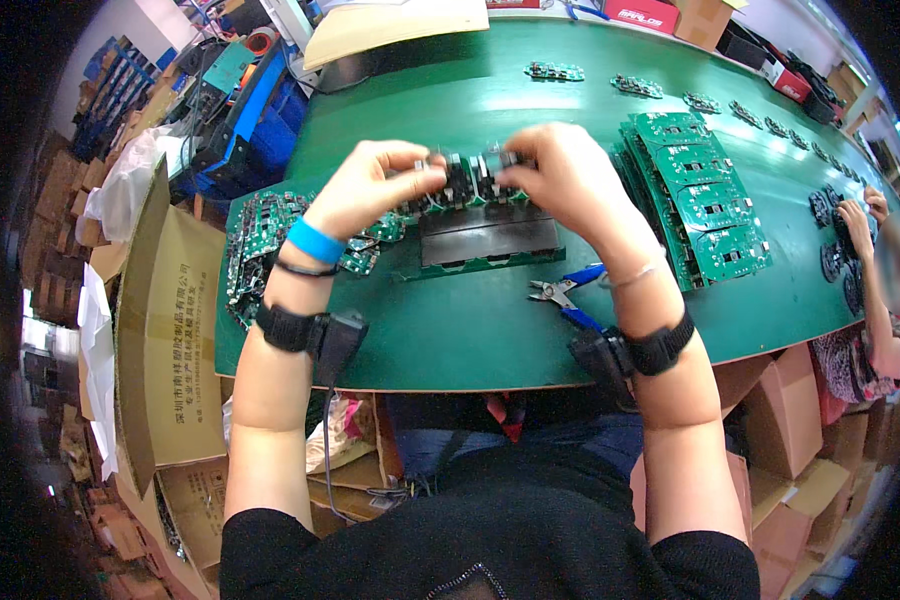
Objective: Assembling and processing printed circuit boards by clipping component leads.
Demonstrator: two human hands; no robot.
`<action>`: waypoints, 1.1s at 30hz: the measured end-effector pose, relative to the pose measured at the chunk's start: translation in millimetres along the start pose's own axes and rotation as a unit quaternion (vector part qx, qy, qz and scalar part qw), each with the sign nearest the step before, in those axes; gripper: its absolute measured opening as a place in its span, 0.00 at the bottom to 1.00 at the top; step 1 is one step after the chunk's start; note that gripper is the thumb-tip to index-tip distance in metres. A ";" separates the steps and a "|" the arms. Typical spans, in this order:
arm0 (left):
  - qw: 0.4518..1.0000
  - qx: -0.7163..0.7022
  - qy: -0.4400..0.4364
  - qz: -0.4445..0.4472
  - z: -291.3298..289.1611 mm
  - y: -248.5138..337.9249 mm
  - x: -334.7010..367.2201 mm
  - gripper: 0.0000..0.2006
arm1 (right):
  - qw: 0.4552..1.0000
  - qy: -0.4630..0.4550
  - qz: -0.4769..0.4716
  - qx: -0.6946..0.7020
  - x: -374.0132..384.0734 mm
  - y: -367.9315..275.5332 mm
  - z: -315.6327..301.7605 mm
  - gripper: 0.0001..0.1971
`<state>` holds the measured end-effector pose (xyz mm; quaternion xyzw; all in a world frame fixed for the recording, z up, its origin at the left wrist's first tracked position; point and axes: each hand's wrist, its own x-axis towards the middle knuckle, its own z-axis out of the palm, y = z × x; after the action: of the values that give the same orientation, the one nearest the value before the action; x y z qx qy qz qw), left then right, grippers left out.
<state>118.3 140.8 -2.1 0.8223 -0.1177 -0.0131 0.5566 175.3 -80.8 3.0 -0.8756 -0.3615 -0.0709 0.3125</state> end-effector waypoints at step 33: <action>0.867 -0.491 0.071 -0.053 12.6 -36.2 4.5 0.15 | 0.967 -0.028 -0.066 0.243 80.8 -33.9 37.9 0.18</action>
<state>127.3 141.2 -39.7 0.4467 -0.0123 -0.0405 0.8937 207.3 7.9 17.9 -0.7489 -0.4337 0.0231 0.5005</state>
